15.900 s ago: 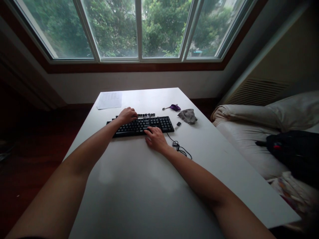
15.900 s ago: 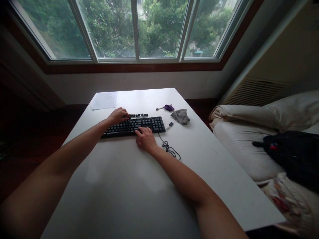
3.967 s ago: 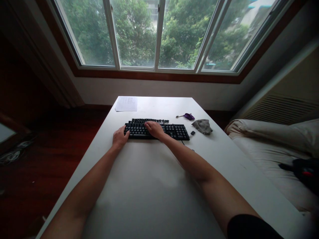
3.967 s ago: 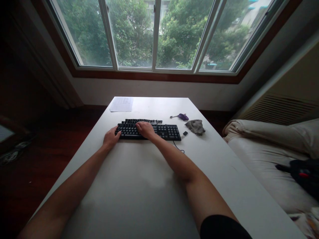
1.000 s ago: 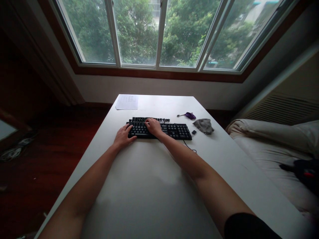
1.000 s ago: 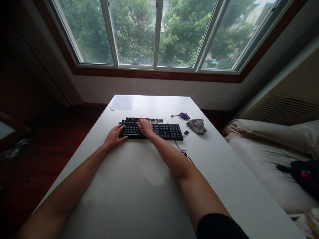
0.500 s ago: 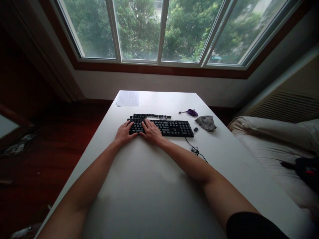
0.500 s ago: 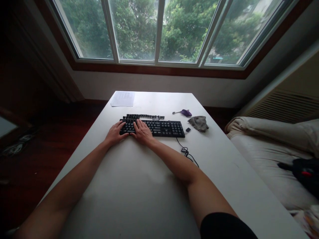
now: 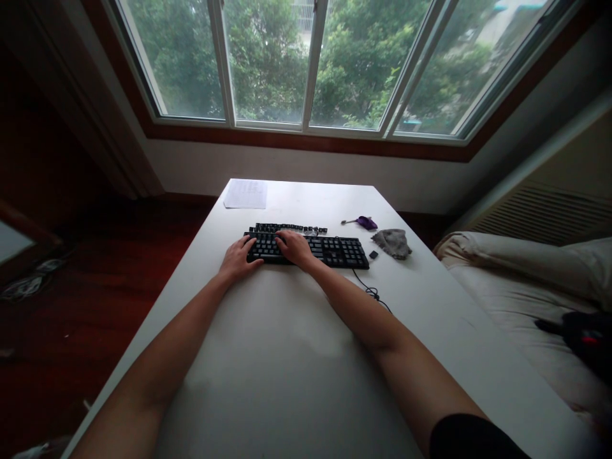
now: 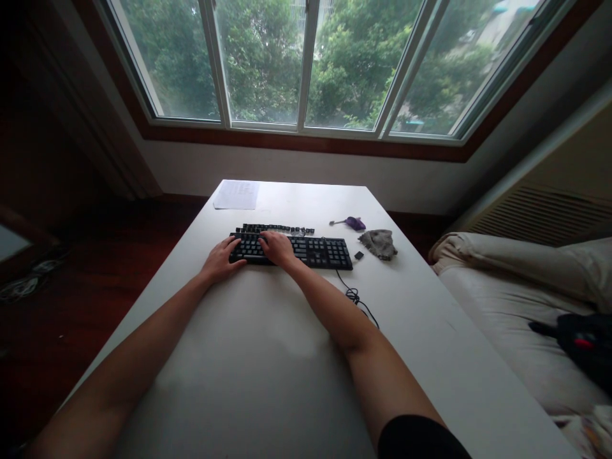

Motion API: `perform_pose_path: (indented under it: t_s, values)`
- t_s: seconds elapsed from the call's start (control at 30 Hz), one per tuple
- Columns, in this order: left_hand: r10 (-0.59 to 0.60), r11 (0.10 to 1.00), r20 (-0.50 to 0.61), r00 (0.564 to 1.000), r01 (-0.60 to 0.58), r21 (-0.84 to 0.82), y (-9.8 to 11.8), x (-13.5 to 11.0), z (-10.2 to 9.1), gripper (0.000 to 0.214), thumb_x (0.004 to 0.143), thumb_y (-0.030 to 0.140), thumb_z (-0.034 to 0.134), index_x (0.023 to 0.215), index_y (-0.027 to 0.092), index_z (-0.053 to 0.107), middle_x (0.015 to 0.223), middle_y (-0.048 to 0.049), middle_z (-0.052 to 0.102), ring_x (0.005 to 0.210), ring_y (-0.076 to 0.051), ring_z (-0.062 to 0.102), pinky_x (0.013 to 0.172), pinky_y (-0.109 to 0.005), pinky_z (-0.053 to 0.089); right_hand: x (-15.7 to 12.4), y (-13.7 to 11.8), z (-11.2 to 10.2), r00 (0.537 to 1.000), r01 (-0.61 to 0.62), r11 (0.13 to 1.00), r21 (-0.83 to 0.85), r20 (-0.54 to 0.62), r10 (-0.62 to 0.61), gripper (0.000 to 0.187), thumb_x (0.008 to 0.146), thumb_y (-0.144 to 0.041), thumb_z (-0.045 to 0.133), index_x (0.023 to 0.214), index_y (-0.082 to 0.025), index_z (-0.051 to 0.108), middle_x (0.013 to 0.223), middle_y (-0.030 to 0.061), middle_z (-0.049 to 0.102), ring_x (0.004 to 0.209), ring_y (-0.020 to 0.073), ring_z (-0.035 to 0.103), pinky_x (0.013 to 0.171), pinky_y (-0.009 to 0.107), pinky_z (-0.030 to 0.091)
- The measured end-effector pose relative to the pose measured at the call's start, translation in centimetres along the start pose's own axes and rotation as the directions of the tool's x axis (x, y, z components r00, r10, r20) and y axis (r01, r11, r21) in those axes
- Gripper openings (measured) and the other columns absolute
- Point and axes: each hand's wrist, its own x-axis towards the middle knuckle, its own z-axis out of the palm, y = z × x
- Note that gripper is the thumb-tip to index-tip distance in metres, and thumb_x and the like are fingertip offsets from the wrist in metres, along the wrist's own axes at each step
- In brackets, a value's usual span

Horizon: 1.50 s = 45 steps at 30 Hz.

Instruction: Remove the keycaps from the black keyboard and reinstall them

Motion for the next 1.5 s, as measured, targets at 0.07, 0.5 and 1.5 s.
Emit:
perform_pose_path:
  t_s: [0.07, 0.5, 1.5]
  values:
    - [0.000, 1.000, -0.001, 1.000, 0.000, 0.001, -0.1, 0.0, 0.0, 0.076, 0.086, 0.059, 0.067, 0.150, 0.022, 0.048, 0.158, -0.0117, 0.042, 0.143, -0.035, 0.041, 0.120, -0.050, 0.033, 1.6, 0.7, -0.3, 0.999, -0.046, 0.999, 0.025, 0.005, 0.046, 0.034, 0.102, -0.038, 0.047, 0.126, -0.024, 0.068, 0.124, 0.0061, 0.072, 0.115, 0.0215, 0.064, 0.100, 0.031, 0.046]
    - [-0.003, 0.999, -0.002, 1.000, 0.003, -0.033, -0.1, 0.1, 0.0, 0.075, 0.086, 0.059, 0.066, 0.150, 0.025, 0.047, 0.158, -0.0114, 0.042, 0.144, -0.035, 0.040, 0.120, -0.052, 0.031, 7.6, 3.3, 2.2, 0.971, -0.198, 0.978, -0.059, 0.125, 0.204, 0.034, 0.095, -0.032, 0.056, 0.126, -0.032, 0.070, 0.122, 0.0038, 0.072, 0.111, 0.0226, 0.066, 0.092, 0.031, 0.050]
    - [-0.033, 0.999, -0.006, 0.999, 0.033, 0.011, 0.5, 0.5, -0.1, 0.075, 0.086, 0.062, 0.066, 0.150, 0.027, 0.049, 0.160, -0.0087, 0.041, 0.142, -0.035, 0.043, 0.118, -0.050, 0.035, 8.2, 5.1, -0.5, 0.937, -0.128, 0.961, 0.243, 0.348, 0.036, 0.024, 0.088, -0.028, 0.070, 0.106, -0.016, 0.080, 0.097, 0.0040, 0.078, 0.085, 0.0141, 0.068, 0.074, 0.020, 0.046]
